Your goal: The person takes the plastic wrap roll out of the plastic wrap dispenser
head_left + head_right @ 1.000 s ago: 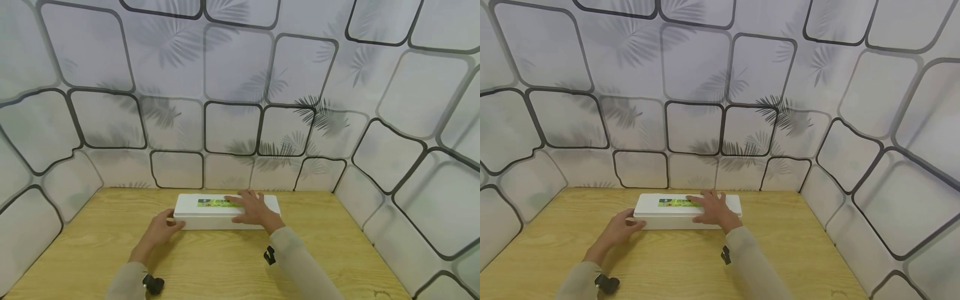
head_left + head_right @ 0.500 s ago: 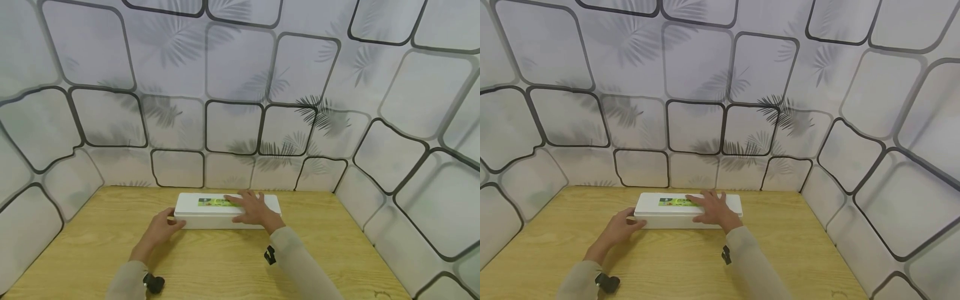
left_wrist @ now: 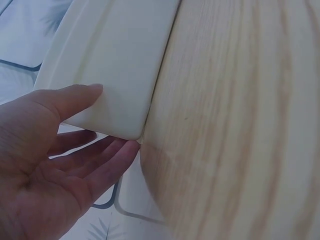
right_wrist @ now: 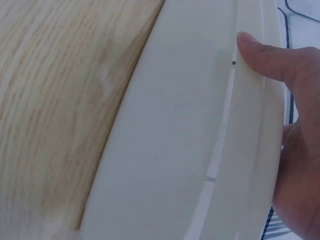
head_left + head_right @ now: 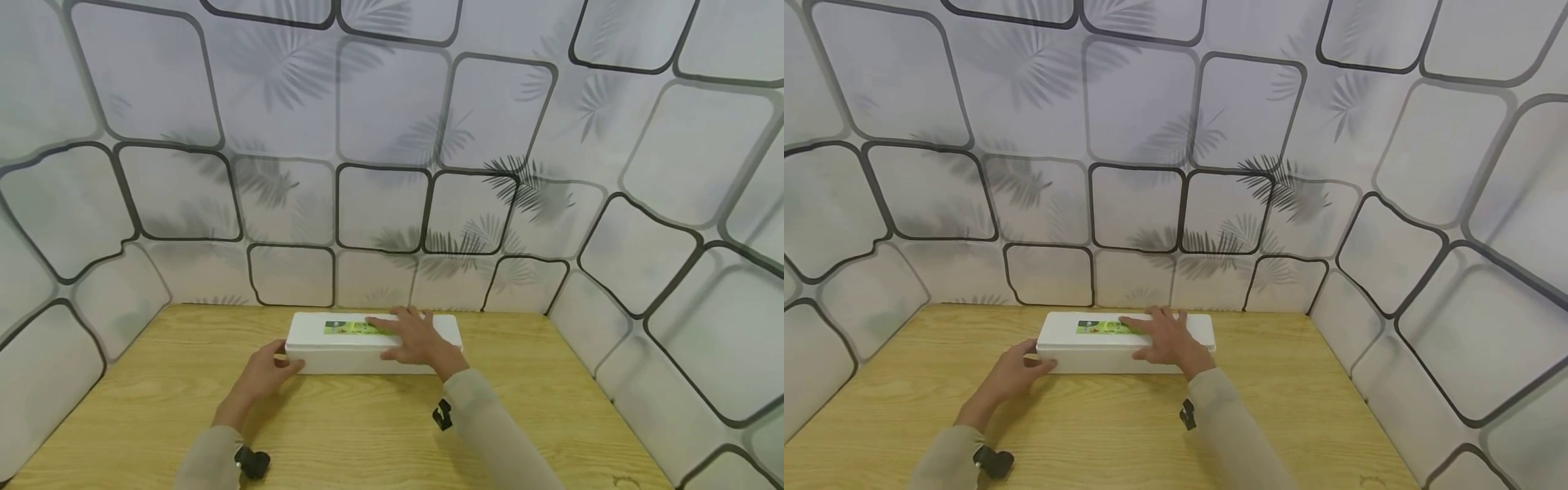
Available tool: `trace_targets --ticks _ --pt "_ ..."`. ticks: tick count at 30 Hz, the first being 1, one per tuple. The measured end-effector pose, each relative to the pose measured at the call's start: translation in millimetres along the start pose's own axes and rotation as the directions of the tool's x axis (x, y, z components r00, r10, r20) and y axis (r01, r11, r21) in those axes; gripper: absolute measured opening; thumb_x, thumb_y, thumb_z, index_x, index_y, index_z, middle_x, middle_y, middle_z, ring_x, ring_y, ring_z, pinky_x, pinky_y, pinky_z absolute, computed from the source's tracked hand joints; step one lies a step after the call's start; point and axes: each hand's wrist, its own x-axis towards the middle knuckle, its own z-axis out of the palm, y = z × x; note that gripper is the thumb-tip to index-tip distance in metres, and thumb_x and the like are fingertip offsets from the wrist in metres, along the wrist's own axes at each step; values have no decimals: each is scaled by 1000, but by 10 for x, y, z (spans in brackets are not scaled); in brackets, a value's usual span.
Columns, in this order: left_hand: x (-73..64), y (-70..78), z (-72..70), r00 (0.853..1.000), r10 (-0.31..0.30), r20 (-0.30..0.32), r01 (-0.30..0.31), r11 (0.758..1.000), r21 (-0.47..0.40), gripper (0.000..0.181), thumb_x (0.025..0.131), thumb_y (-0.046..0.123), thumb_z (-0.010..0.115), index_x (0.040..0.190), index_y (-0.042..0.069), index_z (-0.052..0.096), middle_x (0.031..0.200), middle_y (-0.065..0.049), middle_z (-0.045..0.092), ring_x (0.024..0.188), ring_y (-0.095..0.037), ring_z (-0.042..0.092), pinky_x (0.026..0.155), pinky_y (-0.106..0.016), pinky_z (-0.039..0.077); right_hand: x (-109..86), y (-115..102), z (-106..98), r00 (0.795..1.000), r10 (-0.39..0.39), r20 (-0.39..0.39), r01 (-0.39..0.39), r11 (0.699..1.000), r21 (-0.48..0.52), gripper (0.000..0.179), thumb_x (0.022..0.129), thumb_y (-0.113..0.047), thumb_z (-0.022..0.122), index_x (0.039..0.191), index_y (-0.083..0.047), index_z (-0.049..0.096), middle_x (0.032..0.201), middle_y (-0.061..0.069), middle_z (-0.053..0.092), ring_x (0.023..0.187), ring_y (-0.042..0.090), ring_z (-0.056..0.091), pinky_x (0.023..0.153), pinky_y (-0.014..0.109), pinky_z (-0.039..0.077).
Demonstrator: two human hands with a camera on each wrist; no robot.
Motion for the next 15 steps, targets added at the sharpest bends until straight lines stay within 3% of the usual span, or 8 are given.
trace_targets --ticks 15 --pt "-7 20 -17 1000 -15 21 16 999 -36 69 99 28 71 153 -2 40 136 -37 59 112 -49 69 90 -52 62 -108 66 -172 997 27 -70 -25 999 24 72 91 -46 76 155 -39 45 153 15 49 132 41 48 103 71 38"
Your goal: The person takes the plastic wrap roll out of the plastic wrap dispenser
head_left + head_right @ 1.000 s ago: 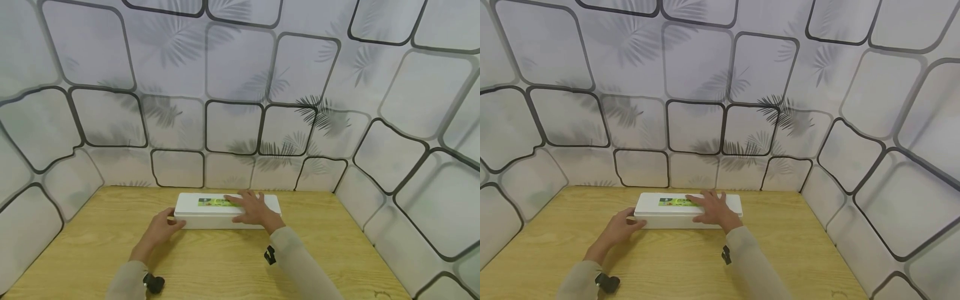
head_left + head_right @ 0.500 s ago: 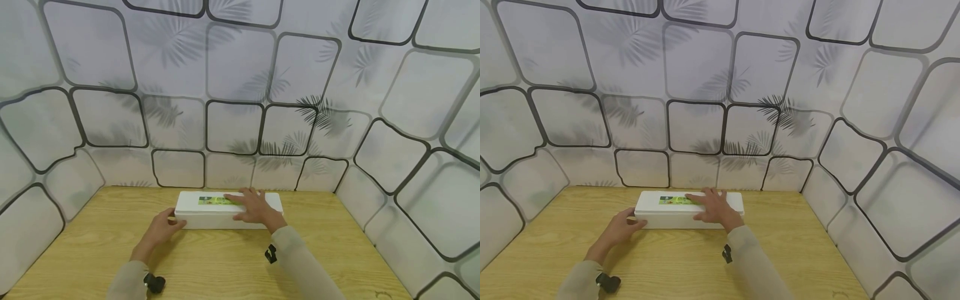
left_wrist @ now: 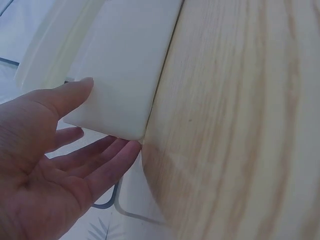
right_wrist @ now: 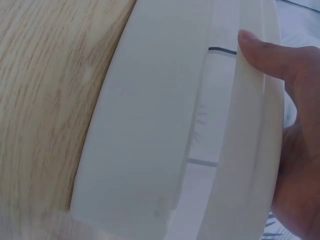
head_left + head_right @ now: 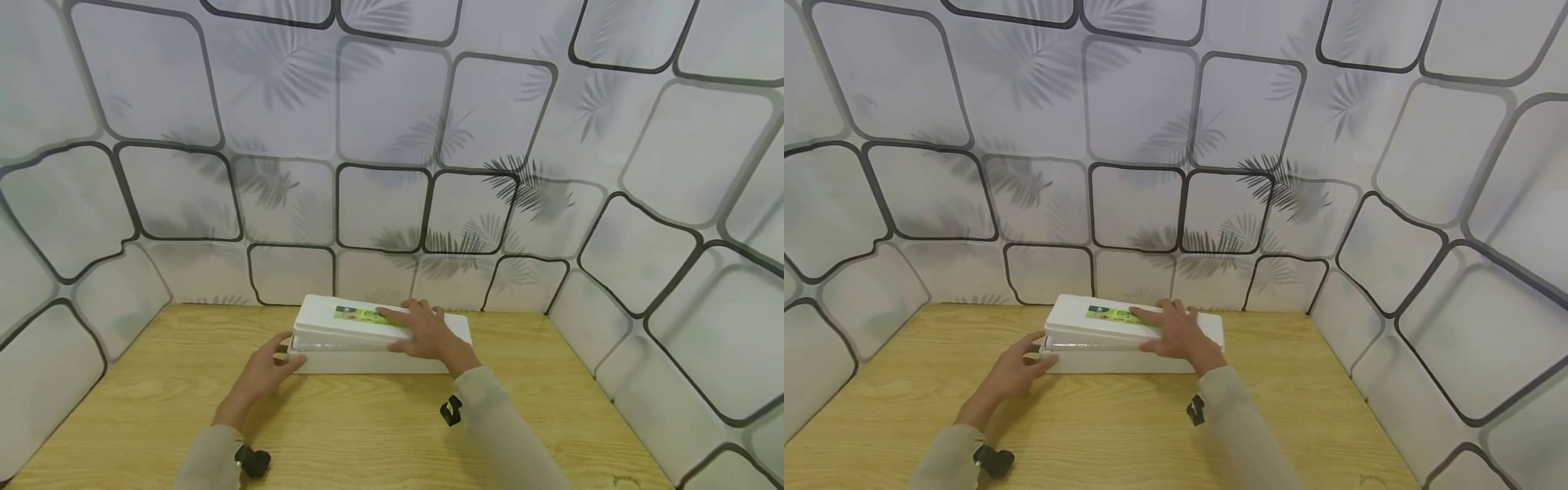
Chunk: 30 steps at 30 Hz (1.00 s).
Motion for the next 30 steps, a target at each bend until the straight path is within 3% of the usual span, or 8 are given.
trace_targets --ticks 18,30 --pt "10 -23 -6 1000 1 6 0 998 -68 67 98 22 73 152 -1 40 140 -39 54 115 -51 67 86 -45 65 -330 285 36 998 54 -28 -53 999 6 70 92 -51 73 155 -35 47 149 22 51 132 44 47 96 74 39" --pt "20 -23 -5 1000 -7 -4 7 997 -72 69 97 23 74 152 -2 40 139 -39 54 114 -50 67 85 -45 65 -437 286 93 995 47 -93 -48 999 -6 71 89 -51 75 153 -35 50 145 22 52 130 43 47 94 73 40"
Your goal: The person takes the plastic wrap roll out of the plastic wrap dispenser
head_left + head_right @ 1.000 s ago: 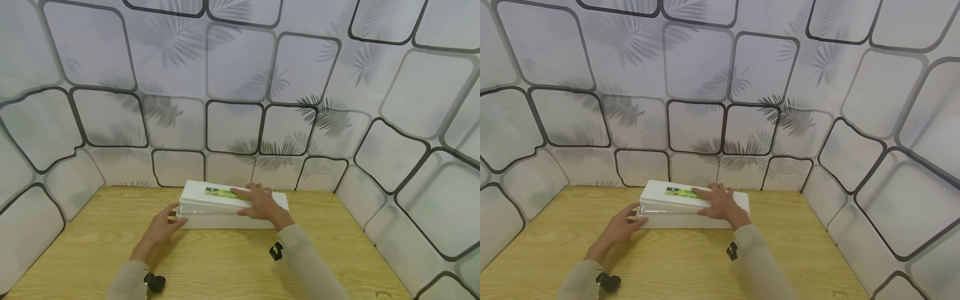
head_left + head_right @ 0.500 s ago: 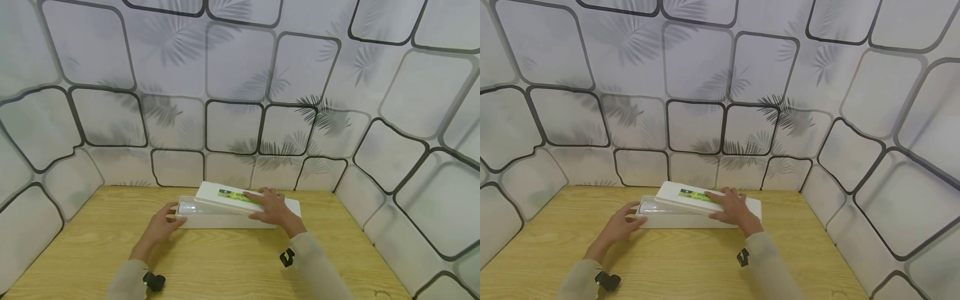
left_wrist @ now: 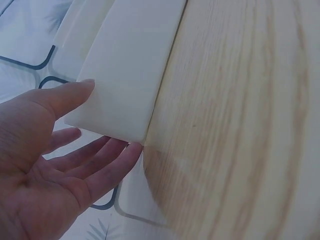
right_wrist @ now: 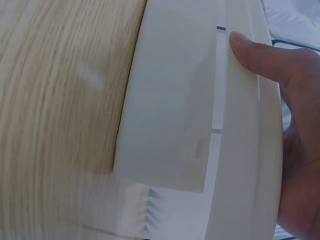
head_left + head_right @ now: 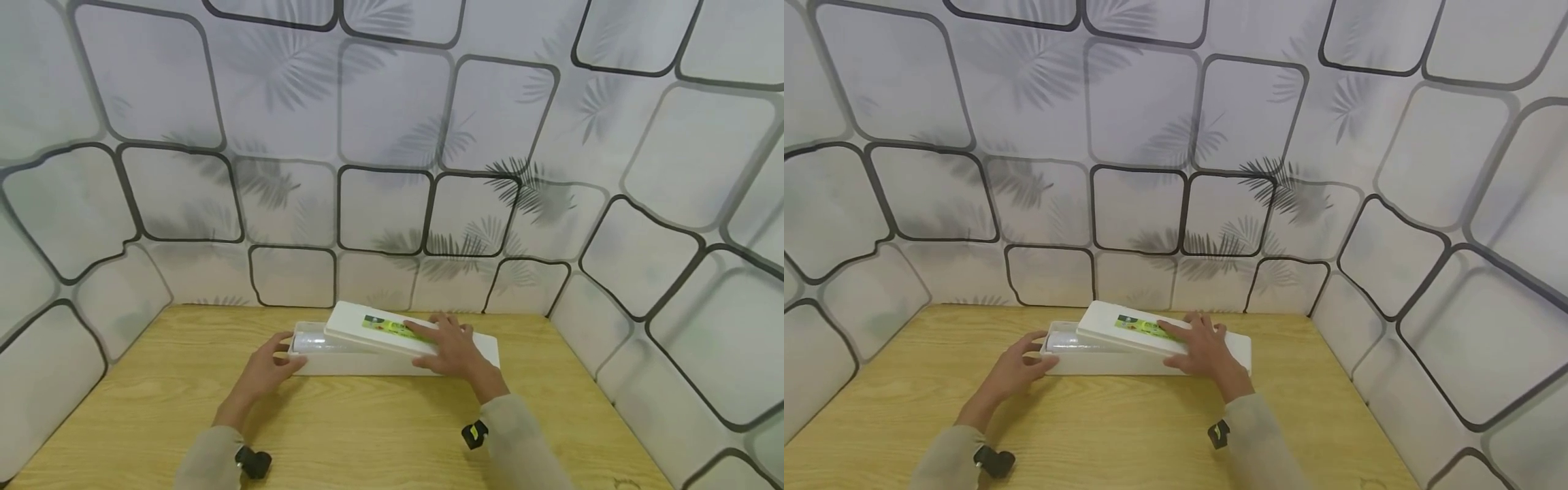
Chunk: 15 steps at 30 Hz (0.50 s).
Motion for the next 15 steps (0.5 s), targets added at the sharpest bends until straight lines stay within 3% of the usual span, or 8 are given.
trace_targets --ticks 15 --pt "-21 34 5 1000 7 8 -7 1000 -10 66 98 21 72 152 -2 40 139 -40 54 113 -49 68 82 -43 65 -203 -46 16 995 66 -70 -66 998 -2 67 89 -47 78 150 -33 55 145 22 53 127 45 50 96 73 38"
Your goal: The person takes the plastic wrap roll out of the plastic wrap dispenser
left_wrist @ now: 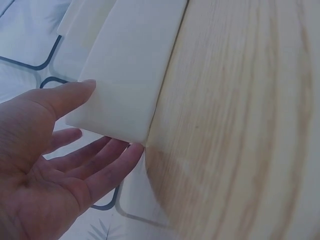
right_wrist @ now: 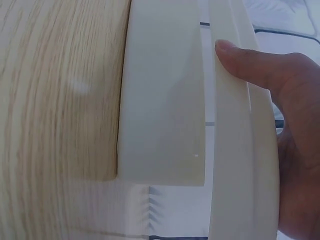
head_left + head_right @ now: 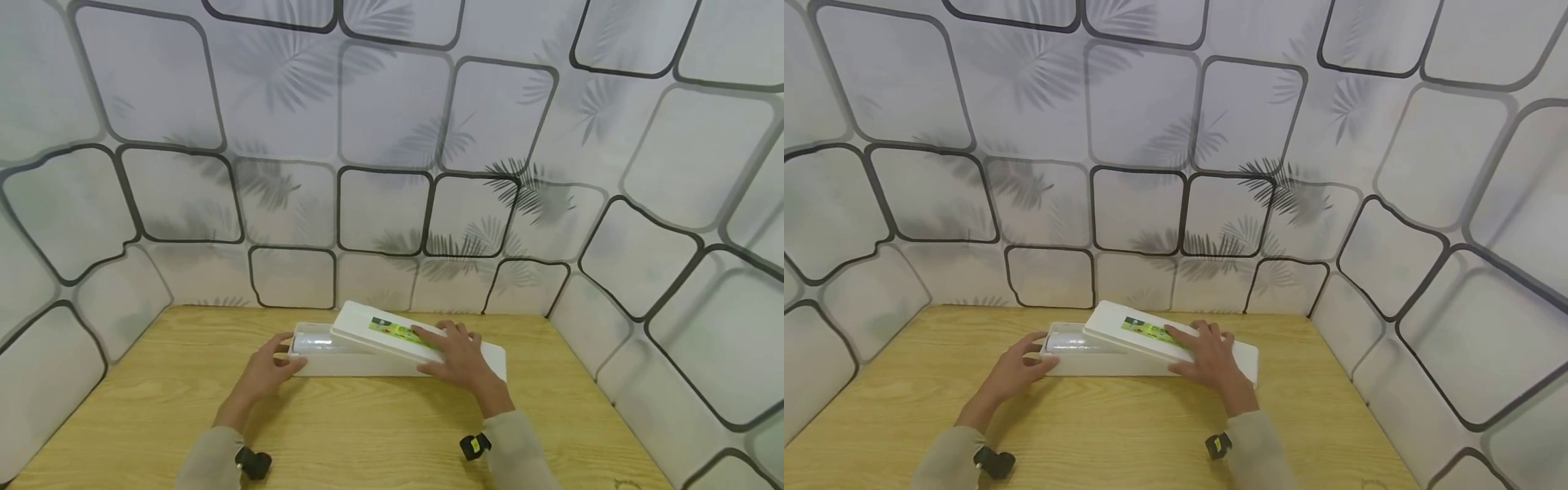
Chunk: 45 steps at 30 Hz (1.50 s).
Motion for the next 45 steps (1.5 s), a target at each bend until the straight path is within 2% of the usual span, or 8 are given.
trace_targets --ticks 7,13,22,34,45 --pt "6 27 -3 1000 21 1 -21 1000 -21 64 98 18 72 151 -2 42 137 -39 55 111 -49 69 80 -42 65 -80 50 -17 1000 20 -15 -21 999 -25 67 88 -48 78 150 -34 54 146 22 52 128 46 49 95 76 39" --pt "-8 0 2 1000 11 3 -11 1000 -19 65 98 20 72 152 0 42 138 -38 55 114 -50 67 81 -41 65 -119 94 -27 999 26 -47 -27 999 -19 67 87 -48 79 149 -34 56 145 22 53 128 46 50 95 77 38" --pt "-17 1 -8 1000 1 8 -1 1000 3 68 99 24 72 153 -1 40 141 -38 53 116 -50 66 84 -44 65 -172 162 -147 996 45 -72 -45 999 -7 67 88 -45 79 149 -30 56 143 26 54 129 48 49 96 78 36" --pt "-10 2 -6 1000 -2 12 2 1000 26 69 99 28 71 154 0 40 141 -37 54 117 -50 66 86 -46 64 -231 316 -161 994 77 -83 -82 995 -58 68 87 -46 79 149 -30 57 142 27 54 126 51 50 95 78 38" --pt "-12 8 -8 1000 2 12 -3 1000 28 68 99 28 72 153 1 41 141 -38 54 116 -49 66 86 -46 64 -314 446 -223 984 150 -98 -154 988 -25 68 87 -43 80 149 -27 57 142 27 53 125 51 50 95 79 34"
